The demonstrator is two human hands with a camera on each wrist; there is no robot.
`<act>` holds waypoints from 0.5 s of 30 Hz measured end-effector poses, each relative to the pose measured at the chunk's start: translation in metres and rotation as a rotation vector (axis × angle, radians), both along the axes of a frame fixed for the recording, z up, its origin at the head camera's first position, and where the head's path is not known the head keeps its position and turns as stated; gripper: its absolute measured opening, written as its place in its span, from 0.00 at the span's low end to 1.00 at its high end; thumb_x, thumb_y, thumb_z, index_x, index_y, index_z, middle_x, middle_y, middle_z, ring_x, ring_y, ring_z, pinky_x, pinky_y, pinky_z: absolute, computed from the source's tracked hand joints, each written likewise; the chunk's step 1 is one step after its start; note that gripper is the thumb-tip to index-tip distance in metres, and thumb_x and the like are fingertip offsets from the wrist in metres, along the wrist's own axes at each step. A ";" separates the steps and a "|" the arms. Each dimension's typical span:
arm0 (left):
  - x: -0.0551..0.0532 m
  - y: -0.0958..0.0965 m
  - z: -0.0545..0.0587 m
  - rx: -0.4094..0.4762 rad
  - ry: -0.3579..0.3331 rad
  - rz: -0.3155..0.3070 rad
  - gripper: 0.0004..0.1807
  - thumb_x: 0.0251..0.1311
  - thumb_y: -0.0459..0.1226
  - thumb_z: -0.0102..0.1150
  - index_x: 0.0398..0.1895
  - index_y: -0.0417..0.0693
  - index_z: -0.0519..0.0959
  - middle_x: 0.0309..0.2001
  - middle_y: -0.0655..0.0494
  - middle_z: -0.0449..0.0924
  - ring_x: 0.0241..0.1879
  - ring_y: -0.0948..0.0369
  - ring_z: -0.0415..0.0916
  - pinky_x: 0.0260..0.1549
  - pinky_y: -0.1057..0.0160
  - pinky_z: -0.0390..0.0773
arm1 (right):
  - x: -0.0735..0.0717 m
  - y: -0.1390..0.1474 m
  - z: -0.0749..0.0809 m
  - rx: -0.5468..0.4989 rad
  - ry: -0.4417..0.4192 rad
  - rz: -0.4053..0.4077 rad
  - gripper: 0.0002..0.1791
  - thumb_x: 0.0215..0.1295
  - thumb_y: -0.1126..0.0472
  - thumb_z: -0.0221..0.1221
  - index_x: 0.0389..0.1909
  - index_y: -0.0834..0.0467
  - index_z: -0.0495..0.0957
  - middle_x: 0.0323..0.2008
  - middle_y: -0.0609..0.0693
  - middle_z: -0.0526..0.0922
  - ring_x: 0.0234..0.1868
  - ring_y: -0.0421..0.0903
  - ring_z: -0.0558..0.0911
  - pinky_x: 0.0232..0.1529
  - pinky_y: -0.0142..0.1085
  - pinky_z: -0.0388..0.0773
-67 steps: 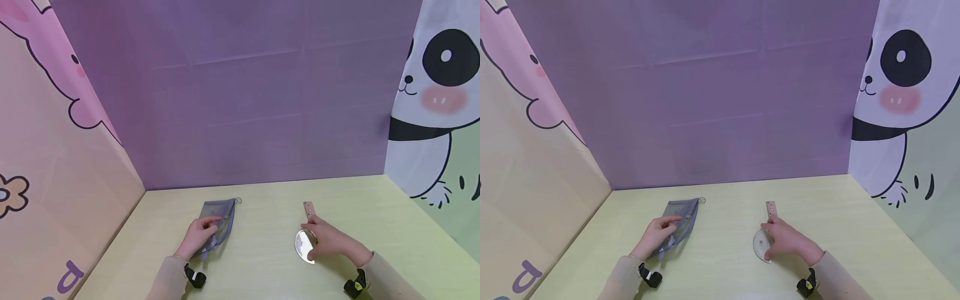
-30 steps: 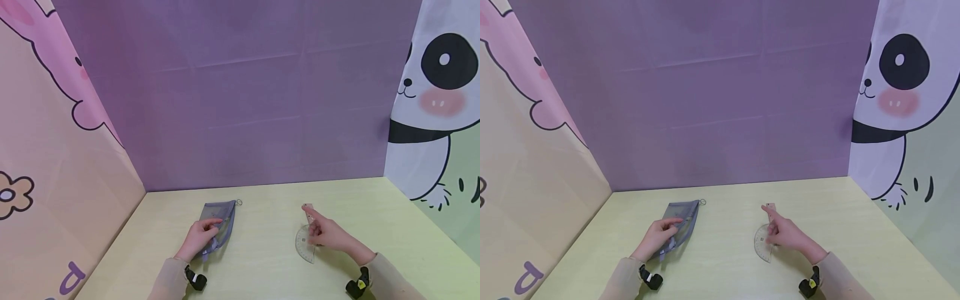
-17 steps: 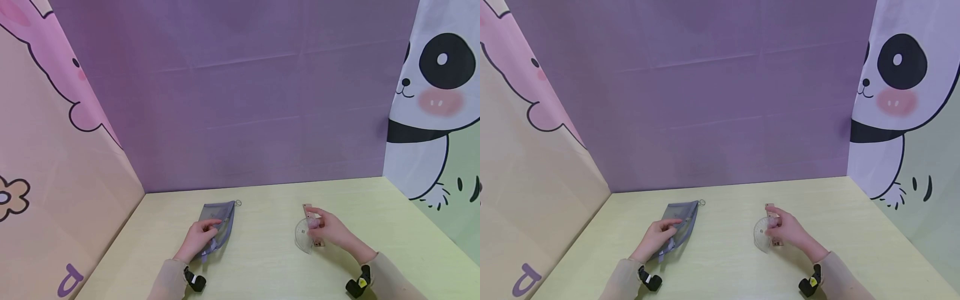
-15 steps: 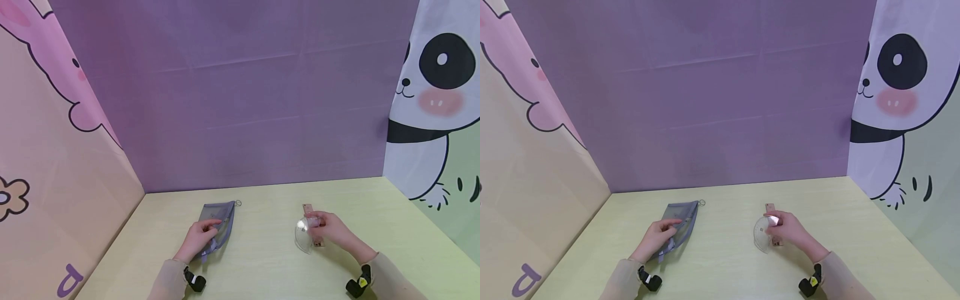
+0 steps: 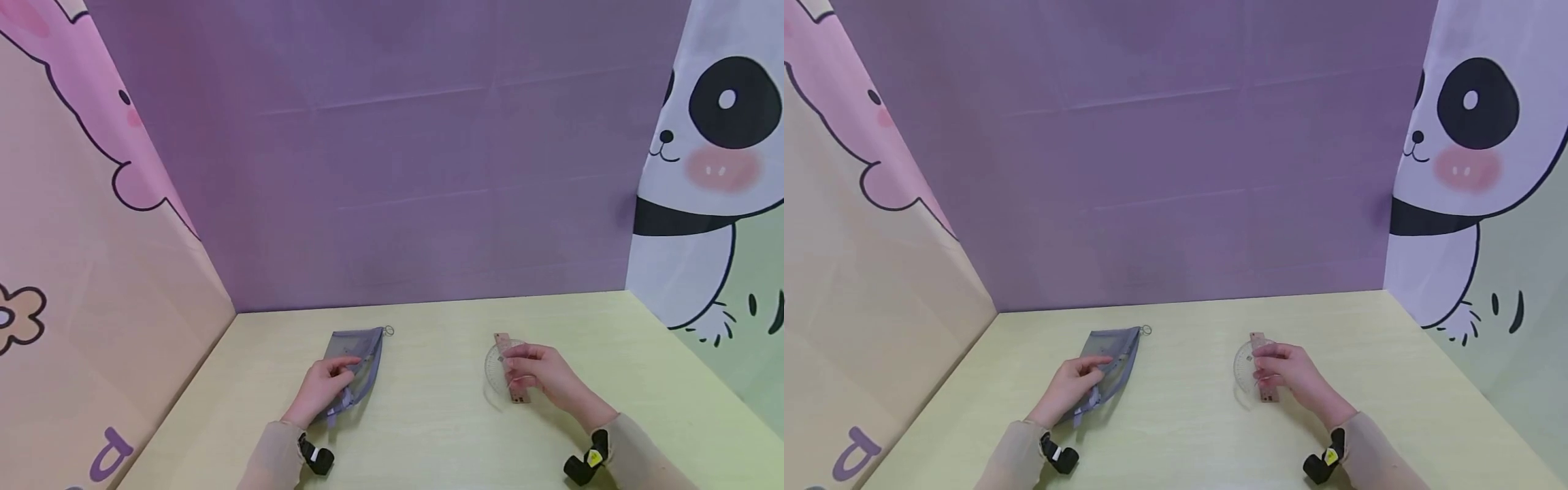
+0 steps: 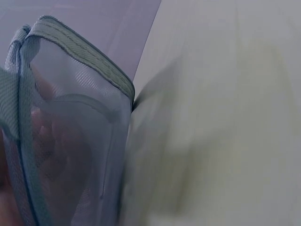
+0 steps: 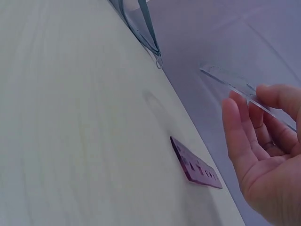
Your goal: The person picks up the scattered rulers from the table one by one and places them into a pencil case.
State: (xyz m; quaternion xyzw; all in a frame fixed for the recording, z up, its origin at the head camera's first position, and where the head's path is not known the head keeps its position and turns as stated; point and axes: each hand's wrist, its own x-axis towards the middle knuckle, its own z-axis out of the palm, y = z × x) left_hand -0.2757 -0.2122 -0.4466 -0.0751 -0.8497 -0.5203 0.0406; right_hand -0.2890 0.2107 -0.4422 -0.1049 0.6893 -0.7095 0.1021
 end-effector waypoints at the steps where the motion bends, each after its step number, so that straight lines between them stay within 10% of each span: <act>1: 0.000 -0.001 0.000 -0.002 -0.001 -0.003 0.20 0.56 0.27 0.53 0.53 0.36 0.80 0.27 0.46 0.77 0.19 0.61 0.66 0.19 0.68 0.67 | 0.001 0.000 0.000 -0.020 -0.008 0.001 0.12 0.66 0.66 0.57 0.46 0.70 0.77 0.35 0.54 0.80 0.32 0.45 0.83 0.35 0.37 0.81; 15: 0.001 -0.003 0.002 0.020 -0.010 -0.022 0.20 0.55 0.28 0.54 0.52 0.38 0.81 0.26 0.48 0.77 0.19 0.60 0.67 0.20 0.67 0.68 | -0.004 0.003 -0.001 -0.246 -0.121 0.161 0.20 0.74 0.66 0.44 0.36 0.53 0.85 0.30 0.45 0.81 0.29 0.38 0.82 0.34 0.32 0.80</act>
